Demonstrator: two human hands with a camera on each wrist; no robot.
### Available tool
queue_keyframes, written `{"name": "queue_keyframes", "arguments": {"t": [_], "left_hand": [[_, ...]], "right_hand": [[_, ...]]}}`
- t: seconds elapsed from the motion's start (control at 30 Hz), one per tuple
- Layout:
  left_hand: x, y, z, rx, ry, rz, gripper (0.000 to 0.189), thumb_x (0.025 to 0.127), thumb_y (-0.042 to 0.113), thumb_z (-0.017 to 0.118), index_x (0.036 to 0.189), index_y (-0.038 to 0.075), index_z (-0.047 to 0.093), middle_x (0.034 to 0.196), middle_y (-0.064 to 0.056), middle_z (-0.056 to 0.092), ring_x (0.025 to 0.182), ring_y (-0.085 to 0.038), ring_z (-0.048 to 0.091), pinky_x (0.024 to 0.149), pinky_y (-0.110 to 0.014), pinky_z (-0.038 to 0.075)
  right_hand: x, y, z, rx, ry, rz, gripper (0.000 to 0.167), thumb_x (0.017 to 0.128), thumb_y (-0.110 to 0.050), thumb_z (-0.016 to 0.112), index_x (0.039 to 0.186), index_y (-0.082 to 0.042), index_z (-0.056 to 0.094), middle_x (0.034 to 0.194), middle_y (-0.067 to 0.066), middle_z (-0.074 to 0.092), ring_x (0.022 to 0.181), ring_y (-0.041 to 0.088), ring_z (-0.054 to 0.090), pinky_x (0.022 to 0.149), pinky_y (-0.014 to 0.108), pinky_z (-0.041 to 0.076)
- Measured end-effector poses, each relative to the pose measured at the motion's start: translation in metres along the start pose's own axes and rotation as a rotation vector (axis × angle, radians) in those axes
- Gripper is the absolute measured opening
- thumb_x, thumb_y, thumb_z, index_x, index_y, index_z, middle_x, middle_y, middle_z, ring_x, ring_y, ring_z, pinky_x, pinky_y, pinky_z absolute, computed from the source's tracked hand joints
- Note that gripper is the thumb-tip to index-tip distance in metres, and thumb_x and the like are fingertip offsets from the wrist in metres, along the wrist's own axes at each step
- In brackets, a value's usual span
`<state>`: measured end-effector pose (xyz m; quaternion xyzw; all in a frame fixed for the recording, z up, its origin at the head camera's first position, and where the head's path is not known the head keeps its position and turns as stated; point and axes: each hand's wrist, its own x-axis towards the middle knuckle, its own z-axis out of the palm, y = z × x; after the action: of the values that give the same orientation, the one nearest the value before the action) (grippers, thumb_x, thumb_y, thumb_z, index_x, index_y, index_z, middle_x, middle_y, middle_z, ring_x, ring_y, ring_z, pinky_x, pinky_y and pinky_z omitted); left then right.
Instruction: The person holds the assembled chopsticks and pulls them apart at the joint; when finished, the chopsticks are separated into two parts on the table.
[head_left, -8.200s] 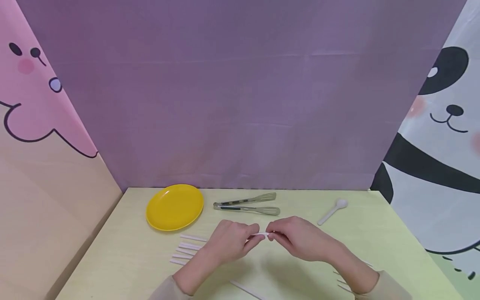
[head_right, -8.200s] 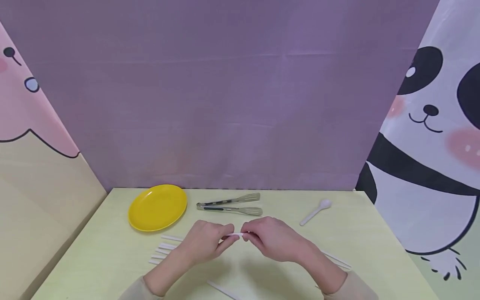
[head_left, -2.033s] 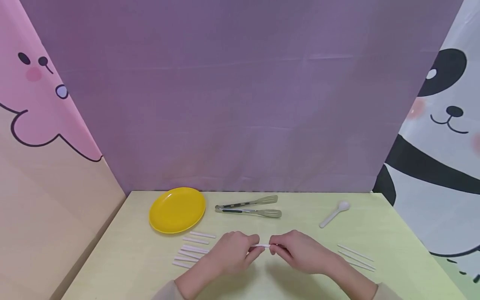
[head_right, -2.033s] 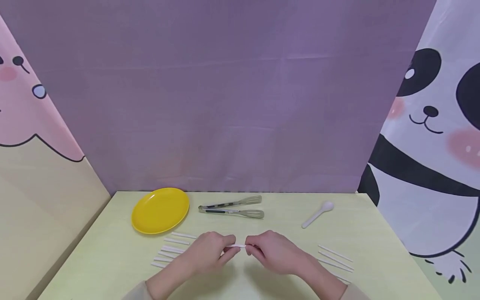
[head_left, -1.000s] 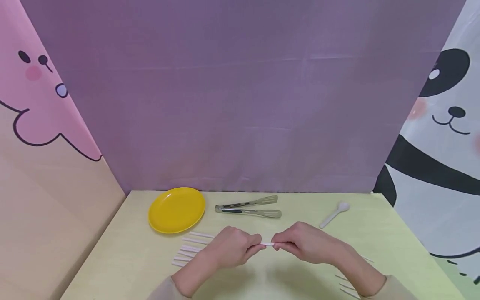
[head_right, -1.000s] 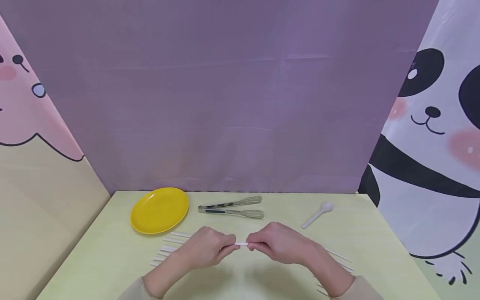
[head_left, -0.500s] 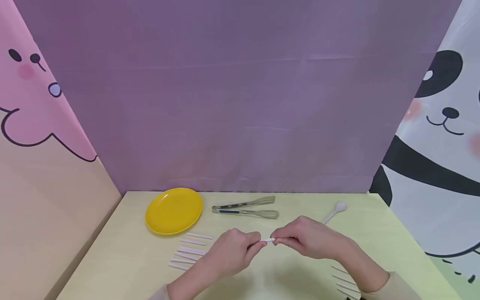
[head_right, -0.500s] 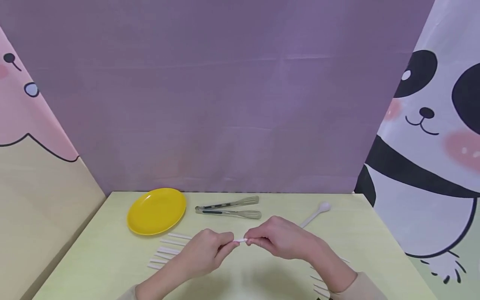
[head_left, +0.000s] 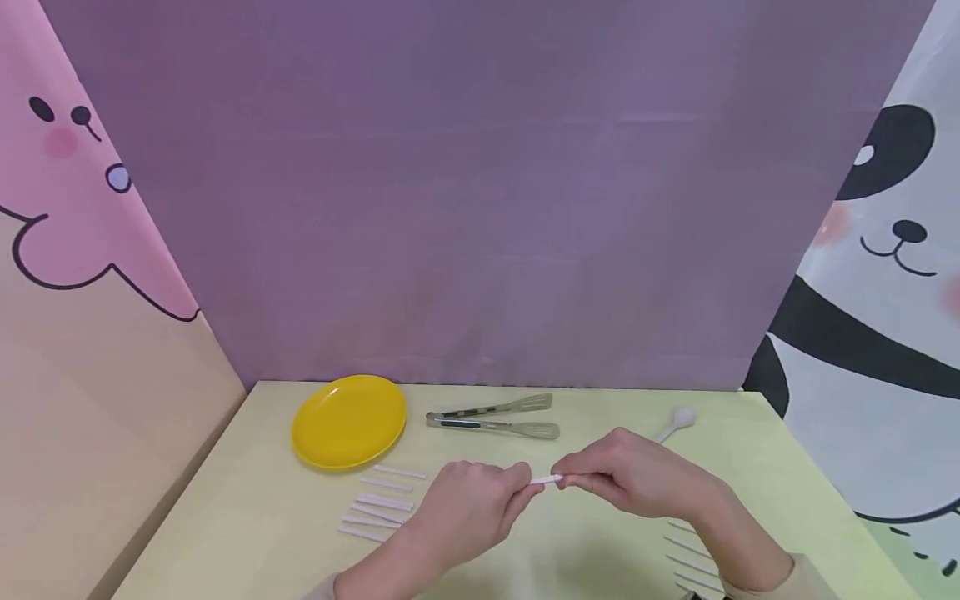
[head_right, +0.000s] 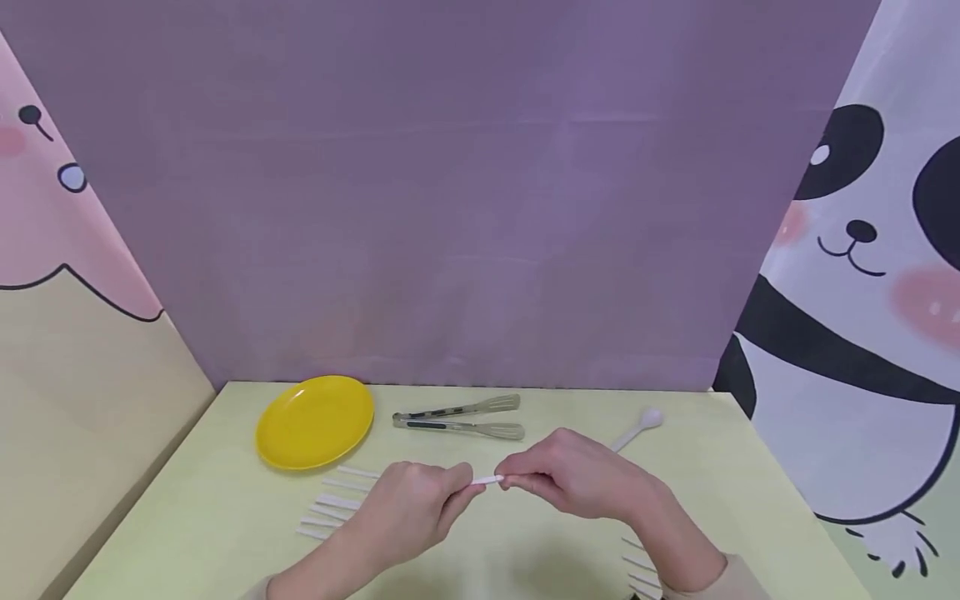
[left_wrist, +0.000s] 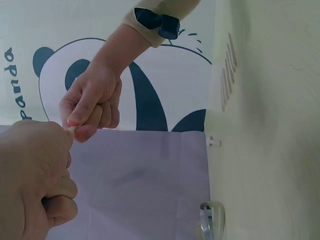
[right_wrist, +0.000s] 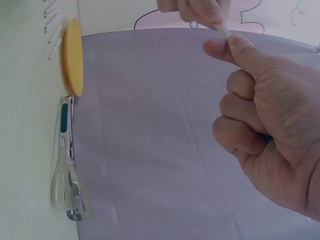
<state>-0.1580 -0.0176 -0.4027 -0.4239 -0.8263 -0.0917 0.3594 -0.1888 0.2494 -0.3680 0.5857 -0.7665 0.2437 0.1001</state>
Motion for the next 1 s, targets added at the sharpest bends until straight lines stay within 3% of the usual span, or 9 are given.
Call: {"name": "queue_keyframes", "arguments": {"t": [0.27,0.53,0.67,0.8,0.9,1.0], "left_hand": [[0.005,-0.006,-0.002,0.108,0.049,0.110,0.042,0.098,0.041,0.076,0.073,0.021,0.050,0.048,0.011,0.036,0.040,-0.003,0.029,0.048,-0.019,0.005],[0.002,-0.006,0.000,-0.105,-0.023,-0.049,0.040,0.102,0.031,0.072,0.072,0.018,0.049,0.054,0.011,0.029,0.050,0.001,0.015,0.049,-0.014,0.009],[0.000,-0.009,0.001,-0.042,-0.084,-0.076,0.042,0.101,0.033,0.073,0.071,0.019,0.048,0.055,0.011,0.025,0.049,-0.001,0.015,0.048,-0.016,0.009],[0.000,-0.013,0.004,0.003,-0.219,-0.098,0.035,0.104,0.027,0.067,0.076,0.017,0.048,0.059,0.009,0.032,0.049,-0.005,0.025,0.047,-0.018,0.015],[0.004,-0.015,0.008,0.014,-0.284,-0.099,0.022,0.102,0.020,0.063,0.083,0.016,0.051,0.065,0.008,0.043,0.053,-0.006,0.038,0.046,-0.018,0.024],[0.006,-0.017,0.012,-0.001,-0.311,-0.096,0.018,0.101,0.017,0.060,0.084,0.016,0.051,0.063,0.009,0.044,0.051,-0.006,0.038,0.044,-0.020,0.024]], "right_hand": [[0.000,-0.001,-0.003,0.068,-0.016,-0.003,0.024,0.099,0.000,0.070,0.111,-0.021,0.075,0.088,-0.013,0.073,0.071,-0.017,0.041,0.065,0.001,0.042],[0.006,0.003,-0.003,0.036,-0.004,0.013,0.023,0.102,-0.002,0.068,0.112,-0.021,0.075,0.088,-0.013,0.073,0.068,-0.017,0.039,0.064,0.002,0.042],[0.012,0.000,0.002,0.020,-0.059,0.134,0.019,0.107,-0.011,0.063,0.097,-0.026,0.069,0.071,-0.019,0.052,0.064,-0.016,0.028,0.059,0.003,0.034],[0.022,-0.006,0.008,-0.051,-0.132,0.310,0.031,0.111,-0.017,0.056,0.081,-0.023,0.051,0.067,-0.018,0.027,0.061,-0.010,0.021,0.059,0.010,0.026],[0.028,-0.009,0.011,-0.097,-0.146,0.378,0.034,0.111,-0.016,0.055,0.079,-0.022,0.046,0.067,-0.019,0.025,0.061,-0.007,0.022,0.059,0.015,0.026],[0.031,-0.009,0.012,-0.074,-0.144,0.395,0.034,0.111,-0.018,0.055,0.078,-0.022,0.046,0.066,-0.020,0.025,0.059,-0.007,0.021,0.058,0.015,0.025]]}}
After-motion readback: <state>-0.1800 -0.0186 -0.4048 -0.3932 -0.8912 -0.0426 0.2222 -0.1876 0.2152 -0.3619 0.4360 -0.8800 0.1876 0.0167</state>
